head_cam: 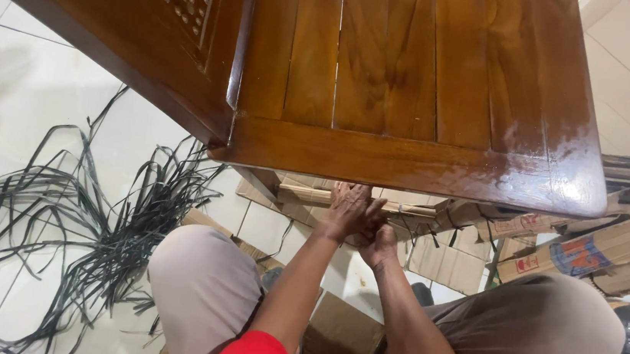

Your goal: Wrapping the legs of a wooden chair with cardboard and securing them with plastic ties

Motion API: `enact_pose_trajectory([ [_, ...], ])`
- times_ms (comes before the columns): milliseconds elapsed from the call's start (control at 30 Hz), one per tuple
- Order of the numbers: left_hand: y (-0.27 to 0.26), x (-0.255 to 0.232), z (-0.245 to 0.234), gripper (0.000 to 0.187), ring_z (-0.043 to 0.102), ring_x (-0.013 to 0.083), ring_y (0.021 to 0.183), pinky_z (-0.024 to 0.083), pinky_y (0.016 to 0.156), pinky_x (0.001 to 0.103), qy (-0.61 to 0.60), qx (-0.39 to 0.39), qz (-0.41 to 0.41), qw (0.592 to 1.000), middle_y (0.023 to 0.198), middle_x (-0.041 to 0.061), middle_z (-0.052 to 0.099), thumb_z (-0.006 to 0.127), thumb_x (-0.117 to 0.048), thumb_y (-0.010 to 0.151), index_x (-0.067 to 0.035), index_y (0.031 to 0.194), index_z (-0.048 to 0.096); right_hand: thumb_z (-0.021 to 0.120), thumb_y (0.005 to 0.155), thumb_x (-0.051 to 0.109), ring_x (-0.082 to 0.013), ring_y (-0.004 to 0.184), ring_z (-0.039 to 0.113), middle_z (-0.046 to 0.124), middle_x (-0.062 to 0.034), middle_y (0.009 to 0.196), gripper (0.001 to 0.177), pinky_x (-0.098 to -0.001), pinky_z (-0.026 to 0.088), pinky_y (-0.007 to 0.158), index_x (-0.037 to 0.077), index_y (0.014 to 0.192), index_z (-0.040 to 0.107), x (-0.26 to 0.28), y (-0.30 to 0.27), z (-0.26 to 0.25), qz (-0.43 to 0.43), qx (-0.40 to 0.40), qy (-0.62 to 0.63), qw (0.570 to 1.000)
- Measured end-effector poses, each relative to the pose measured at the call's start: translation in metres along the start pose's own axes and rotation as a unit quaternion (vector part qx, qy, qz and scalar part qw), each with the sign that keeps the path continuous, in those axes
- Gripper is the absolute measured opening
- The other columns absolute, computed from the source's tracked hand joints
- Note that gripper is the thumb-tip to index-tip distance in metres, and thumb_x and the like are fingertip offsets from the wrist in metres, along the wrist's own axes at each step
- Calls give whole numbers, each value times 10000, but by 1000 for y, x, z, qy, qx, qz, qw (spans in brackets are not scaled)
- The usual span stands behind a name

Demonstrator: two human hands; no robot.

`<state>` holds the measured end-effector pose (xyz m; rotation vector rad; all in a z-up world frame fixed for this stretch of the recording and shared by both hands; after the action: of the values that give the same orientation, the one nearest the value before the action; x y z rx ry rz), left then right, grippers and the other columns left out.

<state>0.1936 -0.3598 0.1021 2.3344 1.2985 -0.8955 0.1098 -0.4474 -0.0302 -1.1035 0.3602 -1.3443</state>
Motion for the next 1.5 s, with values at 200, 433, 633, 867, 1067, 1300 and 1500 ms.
enact_pose_trajectory([
  [200,11,-9,8,359,588,481,1129,430,1000,718,71,-27,-29,997,1270,80,670,528,-432,992,-181,1206,670,502,855,77,-76,468,349,367,77,566,250,-187,213,401,222,657,453,14,-55,37,6,23,-21,1000],
  [433,24,2,23,383,583,469,1213,338,1132,665,49,37,-157,986,1067,149,739,515,-522,946,-272,1056,783,523,833,72,-120,501,332,343,56,595,243,-235,257,433,230,679,422,14,-52,31,4,32,-13,999],
  [633,29,13,29,540,523,468,1348,189,1219,672,28,94,-204,974,1215,192,735,457,-555,953,-172,1152,781,491,843,73,-103,482,303,331,75,589,231,-230,247,420,229,681,436,11,-40,20,-1,19,-32,999],
  [867,7,-1,-5,89,686,290,943,490,984,451,-52,-124,-33,990,858,54,725,665,-290,895,-261,876,747,455,876,56,-109,499,390,438,38,605,212,-257,283,417,181,746,567,19,-95,49,-95,-7,-73,993],
  [1067,-7,-25,-33,151,662,312,949,488,1005,515,-105,-134,3,985,838,31,683,666,-332,925,-226,823,697,359,1022,146,-70,590,438,456,47,696,237,-170,328,495,153,1011,596,7,-128,60,-191,-44,-250,948],
  [1300,5,21,18,104,639,319,992,315,1134,677,-109,-149,35,982,848,48,681,728,-285,884,-185,856,731,408,1091,241,-261,1034,734,767,-88,1105,347,-414,577,891,241,1210,734,17,-129,52,-241,-113,-479,837],
  [1500,1,21,3,256,632,368,958,397,1069,557,-177,-144,44,973,735,95,611,732,-335,873,-127,739,665,489,1053,273,-326,878,727,776,-115,910,267,-492,546,818,190,1017,740,45,-146,65,-327,-94,-527,779],
])
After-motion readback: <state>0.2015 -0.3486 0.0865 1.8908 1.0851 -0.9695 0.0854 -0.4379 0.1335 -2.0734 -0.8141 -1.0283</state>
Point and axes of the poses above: each hand's wrist, its own y-axis towards the middle knuckle, its own z-axis out of the palm, x = y × z, the point moved 6 cm from there along y, towards the middle knuckle
